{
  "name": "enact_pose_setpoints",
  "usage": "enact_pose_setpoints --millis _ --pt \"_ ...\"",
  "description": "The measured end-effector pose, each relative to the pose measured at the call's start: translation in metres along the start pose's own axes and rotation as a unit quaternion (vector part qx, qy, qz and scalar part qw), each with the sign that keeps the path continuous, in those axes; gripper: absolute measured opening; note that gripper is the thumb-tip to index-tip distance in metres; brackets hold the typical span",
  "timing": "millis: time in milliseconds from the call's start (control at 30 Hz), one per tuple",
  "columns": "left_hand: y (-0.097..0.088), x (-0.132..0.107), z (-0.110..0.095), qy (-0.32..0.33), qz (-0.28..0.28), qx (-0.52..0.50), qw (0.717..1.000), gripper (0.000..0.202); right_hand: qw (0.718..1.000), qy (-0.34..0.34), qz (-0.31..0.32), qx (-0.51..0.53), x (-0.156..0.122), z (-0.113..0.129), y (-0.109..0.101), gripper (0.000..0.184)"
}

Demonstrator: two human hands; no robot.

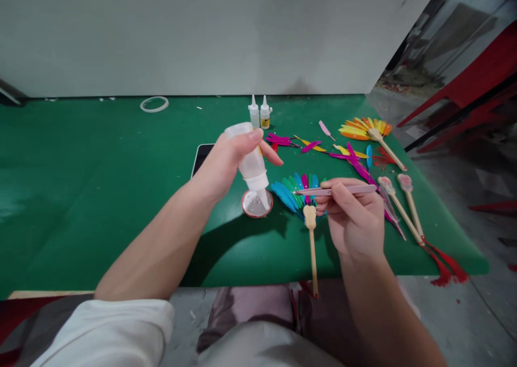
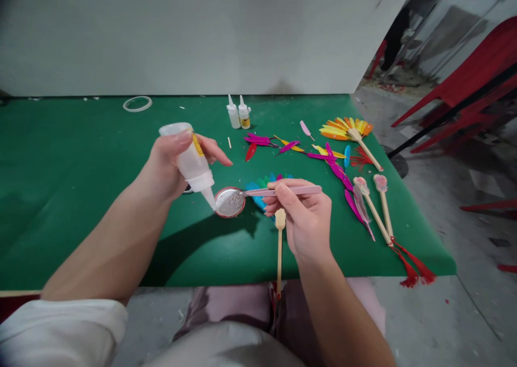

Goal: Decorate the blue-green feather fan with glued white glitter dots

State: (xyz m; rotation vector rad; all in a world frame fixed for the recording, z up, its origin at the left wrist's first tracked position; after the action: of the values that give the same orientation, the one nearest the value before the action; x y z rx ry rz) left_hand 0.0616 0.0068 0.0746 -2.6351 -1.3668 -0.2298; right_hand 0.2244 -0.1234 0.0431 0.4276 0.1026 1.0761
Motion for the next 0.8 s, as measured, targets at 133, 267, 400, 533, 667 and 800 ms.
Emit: enact_pose_setpoints --millis 133,267,400,533,667,800 --pt "0.0003 -0.0037 -0.0041 0.016 -0.023 0.021 0.999 0.047 1.000 -0.002 0.000 -0.004 0.0000 -0.0005 -0.0014 0.007" --pt "0.0019 -0.0068 -0.0079 0.041 -0.056 0.027 0.997 0.034 1.000 -0.002 0.004 0.009 0.0005 -0.0010 -0.0016 0.006" --pt "0.0014 -0.0080 -0.0077 0.040 -0.086 0.044 0.995 0.036 1.000 -0.006 0.003 0.009 0.0011 -0.0010 -0.0015 0.006" --pt "0.0021 -0.0072 -0.0077 0.033 -0.091 0.031 0.995 0.035 1.000 -0.006 -0.004 -0.001 0.0013 -0.0012 -0.0018 0.008" --pt "0.0031 -0.0057 -0.0083 0.051 -0.101 -0.017 0.993 0.036 1.000 -0.002 0.003 -0.001 0.0007 -0.0021 -0.0014 0.007" --pt "0.0018 -0.0047 -0.0093 0.060 -0.133 -0.036 0.989 0.036 1.000 0.004 0.008 0.005 -0.0002 -0.0026 -0.0004 0.007"
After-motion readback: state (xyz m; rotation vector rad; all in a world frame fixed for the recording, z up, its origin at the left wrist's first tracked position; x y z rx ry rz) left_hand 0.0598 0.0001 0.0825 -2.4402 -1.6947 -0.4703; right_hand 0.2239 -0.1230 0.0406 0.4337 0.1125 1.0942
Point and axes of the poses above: each hand's wrist, its own x-axis towards the middle knuckle, its own y-axis out of the palm, z = x × y, the point moved 1 cm from there along x, towards the middle knuckle, and after that the axes turned 2 degrees about -y, right-handed, at the moved point
